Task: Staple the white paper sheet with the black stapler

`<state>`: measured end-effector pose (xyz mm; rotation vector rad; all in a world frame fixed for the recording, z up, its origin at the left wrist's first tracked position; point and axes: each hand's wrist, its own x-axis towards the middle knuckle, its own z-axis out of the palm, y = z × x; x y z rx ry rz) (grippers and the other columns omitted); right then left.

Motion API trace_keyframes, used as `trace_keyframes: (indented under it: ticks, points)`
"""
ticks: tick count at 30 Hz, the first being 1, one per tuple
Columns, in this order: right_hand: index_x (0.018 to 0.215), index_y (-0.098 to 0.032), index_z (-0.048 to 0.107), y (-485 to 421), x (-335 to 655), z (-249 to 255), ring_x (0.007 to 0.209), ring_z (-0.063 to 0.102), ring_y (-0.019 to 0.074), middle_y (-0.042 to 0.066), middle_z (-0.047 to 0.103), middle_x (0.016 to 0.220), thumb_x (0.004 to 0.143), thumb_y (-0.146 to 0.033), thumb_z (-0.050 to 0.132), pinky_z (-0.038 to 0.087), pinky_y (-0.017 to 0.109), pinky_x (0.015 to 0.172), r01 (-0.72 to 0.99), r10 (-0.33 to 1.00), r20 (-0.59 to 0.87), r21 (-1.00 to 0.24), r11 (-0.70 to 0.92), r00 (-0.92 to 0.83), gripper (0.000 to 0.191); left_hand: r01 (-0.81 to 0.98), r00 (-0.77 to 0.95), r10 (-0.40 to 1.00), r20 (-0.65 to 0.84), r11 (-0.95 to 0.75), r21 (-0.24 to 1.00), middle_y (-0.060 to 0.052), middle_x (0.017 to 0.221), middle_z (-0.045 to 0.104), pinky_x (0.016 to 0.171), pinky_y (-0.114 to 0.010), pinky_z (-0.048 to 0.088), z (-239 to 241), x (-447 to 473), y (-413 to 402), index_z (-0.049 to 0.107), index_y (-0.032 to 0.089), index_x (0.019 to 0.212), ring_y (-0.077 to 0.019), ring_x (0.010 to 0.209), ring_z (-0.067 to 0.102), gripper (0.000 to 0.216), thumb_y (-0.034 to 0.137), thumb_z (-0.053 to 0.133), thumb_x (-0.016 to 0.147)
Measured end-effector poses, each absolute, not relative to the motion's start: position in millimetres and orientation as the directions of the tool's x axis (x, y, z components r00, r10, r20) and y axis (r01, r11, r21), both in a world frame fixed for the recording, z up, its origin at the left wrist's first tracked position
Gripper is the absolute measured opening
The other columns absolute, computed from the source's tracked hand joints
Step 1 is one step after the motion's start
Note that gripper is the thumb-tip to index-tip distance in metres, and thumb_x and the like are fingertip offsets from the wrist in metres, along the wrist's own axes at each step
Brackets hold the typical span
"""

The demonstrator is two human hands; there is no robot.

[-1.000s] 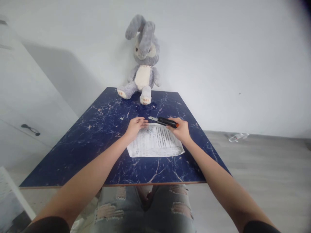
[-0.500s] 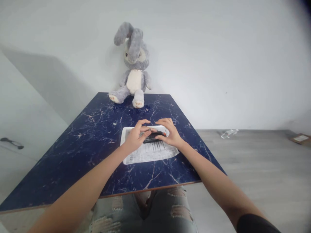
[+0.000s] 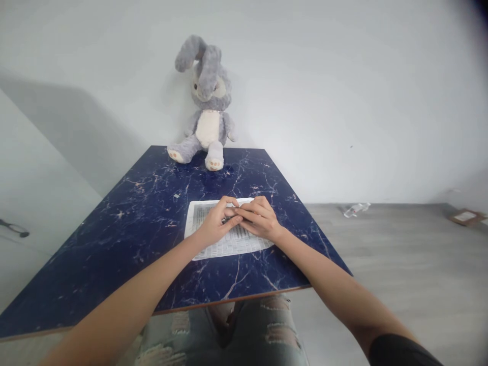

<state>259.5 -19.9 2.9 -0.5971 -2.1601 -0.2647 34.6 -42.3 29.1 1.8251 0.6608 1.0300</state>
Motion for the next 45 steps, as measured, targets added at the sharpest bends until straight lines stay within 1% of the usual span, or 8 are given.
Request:
trace_keyframes:
  ticks: [10, 15, 18, 22, 26, 32, 38, 45]
  points:
    - [0.134, -0.026, 0.063, -26, 251, 16, 0.093, 0.072, 0.0216, 0.006, 0.078, 0.112, 0.095, -0.017, 0.073, 0.053, 0.041, 0.083, 0.450, 0.160, 0.865, 0.083, 0.889, -0.475, 0.042, -0.070, 0.542, 0.741, 0.395, -0.429, 0.900, 0.001, 0.080, 0.071, 0.073, -0.029, 0.051, 20, 34, -36, 0.046, 0.025, 0.124, -0.0165, 0.075, 0.070, 0.034, 0.044, 0.063, 0.102]
    - [0.111, -0.024, 0.071, -15, 269, 32, 0.090, 0.073, 0.0229, 0.006, 0.079, 0.101, 0.094, -0.025, 0.075, 0.052, 0.042, 0.086, 0.568, 0.296, 0.921, -0.107, 0.816, -0.252, 0.018, -0.136, 0.334, 0.772, 0.540, -0.527, 0.839, -0.006, 0.090, 0.076, 0.076, -0.036, 0.060, 24, 24, -22, 0.044, 0.024, 0.123, -0.0219, 0.083, 0.075, 0.035, 0.053, 0.053, 0.104]
    - [0.103, -0.022, 0.074, 11, 300, 25, 0.088, 0.070, 0.0250, 0.007, 0.077, 0.095, 0.091, -0.040, 0.076, 0.054, 0.042, 0.083, 0.698, 0.513, 0.858, -0.385, 0.604, 0.029, 0.022, 0.091, 0.025, 0.849, 0.527, -0.527, 0.845, -0.007, 0.088, 0.075, 0.071, -0.037, 0.062, 26, -2, 1, 0.049, 0.022, 0.117, -0.0233, 0.083, 0.075, 0.026, 0.044, 0.038, 0.110]
    - [0.090, -0.018, 0.078, 48, 340, -3, 0.073, 0.069, 0.0243, 0.007, 0.077, 0.081, 0.081, -0.045, 0.079, 0.055, 0.039, 0.078, 0.717, 0.815, 0.554, -0.637, 0.283, 0.170, 0.029, 0.759, -0.253, 0.856, 0.450, -0.112, 0.641, -0.019, 0.139, 0.064, 0.108, -0.050, 0.052, 17, -53, 30, 0.067, 0.016, 0.114, -0.0339, 0.134, 0.059, 0.025, 0.010, 0.053, 0.094]
    - [0.091, -0.018, 0.082, 63, 353, -24, 0.081, 0.070, 0.0256, 0.009, 0.077, 0.088, 0.076, -0.037, 0.081, 0.054, 0.039, 0.086, 0.799, 0.903, 0.396, -0.591, 0.113, 0.166, 0.024, 0.927, -0.239, 0.927, 0.290, 0.129, 0.351, -0.021, 0.154, 0.053, 0.111, -0.056, 0.047, 5, -82, 40, 0.068, 0.014, 0.136, -0.0411, 0.138, 0.053, 0.052, 0.003, 0.056, 0.086]
    - [0.107, -0.023, 0.083, 68, 351, -32, 0.097, 0.065, 0.0285, 0.010, 0.072, 0.097, 0.082, -0.041, 0.077, 0.050, 0.044, 0.094, 0.865, 0.912, 0.382, -0.497, 0.068, 0.148, 0.032, 0.953, -0.190, 0.939, 0.286, 0.106, 0.284, -0.019, 0.115, 0.076, 0.095, -0.042, 0.055, 3, -86, 42, 0.080, 0.014, 0.114, -0.0338, 0.109, 0.069, 0.038, 0.003, 0.055, 0.087]
    - [0.108, -0.014, 0.078, 70, 357, -30, 0.084, 0.064, 0.0266, 0.011, 0.072, 0.087, 0.092, -0.043, 0.059, 0.050, 0.041, 0.087, 0.728, 0.824, 0.473, -0.676, 0.113, 0.311, 0.038, 0.831, -0.192, 0.918, 0.346, -0.036, 0.556, -0.015, 0.100, 0.079, 0.084, -0.039, 0.055, 5, -70, 45, 0.073, 0.016, 0.101, -0.0290, 0.092, 0.074, 0.016, 0.015, 0.061, 0.091]
    - [0.094, -0.017, 0.074, 45, 336, 0, 0.081, 0.063, 0.0238, 0.010, 0.072, 0.092, 0.100, -0.054, 0.052, 0.052, 0.039, 0.083, 0.630, 0.755, 0.613, -0.686, 0.364, 0.232, 0.043, 0.077, 0.001, 0.956, 0.295, -0.294, 0.953, -0.006, 0.086, 0.073, 0.055, -0.024, 0.047, 2, -21, 34, 0.075, 0.015, 0.109, -0.0124, 0.061, 0.060, 0.031, 0.038, 0.067, 0.091]
